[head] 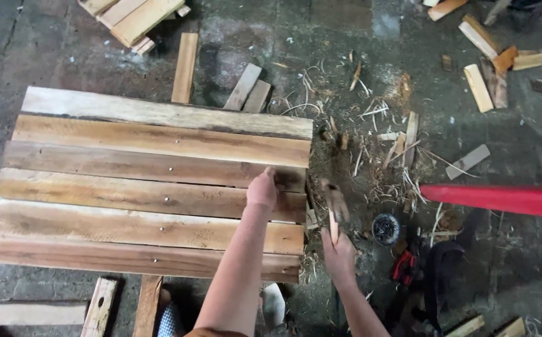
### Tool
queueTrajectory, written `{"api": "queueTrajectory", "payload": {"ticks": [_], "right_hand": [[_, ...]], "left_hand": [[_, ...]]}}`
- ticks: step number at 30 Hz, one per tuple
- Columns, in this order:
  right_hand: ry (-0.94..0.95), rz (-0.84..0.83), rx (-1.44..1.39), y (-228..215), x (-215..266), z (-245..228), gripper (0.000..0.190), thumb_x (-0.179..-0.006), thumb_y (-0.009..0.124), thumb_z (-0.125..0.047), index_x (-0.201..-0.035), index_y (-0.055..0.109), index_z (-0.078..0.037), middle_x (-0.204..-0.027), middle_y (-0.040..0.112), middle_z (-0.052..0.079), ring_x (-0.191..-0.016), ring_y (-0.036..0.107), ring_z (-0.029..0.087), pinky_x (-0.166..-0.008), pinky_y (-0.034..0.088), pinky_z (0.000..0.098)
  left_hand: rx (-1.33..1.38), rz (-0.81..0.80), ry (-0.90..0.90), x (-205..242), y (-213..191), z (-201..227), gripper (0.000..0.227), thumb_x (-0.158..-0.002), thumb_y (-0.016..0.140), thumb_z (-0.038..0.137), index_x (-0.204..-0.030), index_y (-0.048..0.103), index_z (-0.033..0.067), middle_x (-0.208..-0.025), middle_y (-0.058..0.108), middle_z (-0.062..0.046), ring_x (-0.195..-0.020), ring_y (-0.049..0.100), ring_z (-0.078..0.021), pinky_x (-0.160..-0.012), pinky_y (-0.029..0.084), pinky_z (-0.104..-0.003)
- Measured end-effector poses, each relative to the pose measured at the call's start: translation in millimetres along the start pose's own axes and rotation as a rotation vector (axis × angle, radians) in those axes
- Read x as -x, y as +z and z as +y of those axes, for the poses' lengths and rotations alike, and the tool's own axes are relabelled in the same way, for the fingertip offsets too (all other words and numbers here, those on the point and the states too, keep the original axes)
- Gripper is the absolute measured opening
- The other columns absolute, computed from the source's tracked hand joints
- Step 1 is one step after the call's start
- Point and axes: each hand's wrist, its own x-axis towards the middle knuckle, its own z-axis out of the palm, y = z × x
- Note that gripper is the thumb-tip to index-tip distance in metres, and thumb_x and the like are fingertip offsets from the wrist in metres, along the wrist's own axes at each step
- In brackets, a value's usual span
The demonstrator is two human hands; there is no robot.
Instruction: Joining wooden planks together by hammering nails into them to create a flat wooden surface.
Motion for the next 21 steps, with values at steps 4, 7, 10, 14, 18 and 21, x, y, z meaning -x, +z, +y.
{"api": "queueTrajectory", "payload": {"ticks": [4,7,10,14,18,21], "right_hand": [[-0.208,0.110,-0.142,19,-12,80,0.030,-0.101,0.062,-0.032,-0.083,0.050,-0.010,-0.064,0.047,0.003,-0.044,0.045,0.013,-0.036,0.038,0.0336],[-0.059,0.117,0.060,40,-23,129,0.037,-0.096,0.061,-0.048,-0.088,0.057,-0.012,-0.074,0.067,0.004,-0.070,0.069,0.025,-0.066,0.053,0.0412],[-0.054,0.218,0.099,67,-32,178,0.039,-0.092,0.062,-0.051,-0.093,0.064,-0.012,-0.081,0.073,0.011,-0.079,0.072,0.038,-0.068,0.055,0.0507],[0.032,0.200,0.015,82,-29,188,0.026,-0.094,0.064,-0.037,-0.093,0.058,-0.011,-0.079,0.070,0.014,-0.077,0.070,0.041,-0.070,0.052,0.0520],[0.157,0.010,-0.072,63,-13,161,0.021,-0.101,0.060,-0.031,-0.098,0.055,-0.011,-0.084,0.066,0.011,-0.075,0.066,0.034,-0.067,0.048,0.0463],[0.160,-0.038,-0.154,62,-13,159,0.026,-0.099,0.059,-0.031,-0.114,0.059,-0.010,-0.101,0.074,0.012,-0.090,0.073,0.035,-0.076,0.055,0.0467]], "left_hand": [[0.071,0.049,0.037,7,11,-6,0.024,-0.097,0.072,0.025,-0.107,0.055,0.0130,-0.093,0.072,-0.007,-0.079,0.070,-0.0229,-0.071,0.062,-0.036],[0.106,0.192,0.169,18,20,-21,0.004,-0.096,0.063,0.010,-0.099,0.061,0.0116,-0.094,0.068,-0.011,-0.082,0.066,-0.0293,-0.074,0.058,-0.044],[-0.023,0.245,0.228,47,25,-38,0.043,-0.100,0.054,0.019,-0.141,0.051,0.0046,-0.134,0.059,-0.023,-0.125,0.054,-0.0444,-0.107,0.048,-0.055],[-0.112,0.501,0.249,92,32,-70,0.025,-0.098,0.061,0.023,-0.119,0.060,0.0080,-0.116,0.061,-0.017,-0.103,0.057,-0.0374,-0.089,0.050,-0.048],[-0.034,0.696,0.157,134,43,-83,0.032,-0.098,0.061,0.028,-0.125,0.063,0.0108,-0.126,0.062,-0.014,-0.114,0.054,-0.0349,-0.096,0.047,-0.049],[0.205,0.967,-0.003,162,48,-82,0.038,-0.095,0.069,0.030,-0.129,0.061,0.0151,-0.148,0.051,-0.019,-0.138,0.043,-0.0403,-0.108,0.035,-0.057]]}}
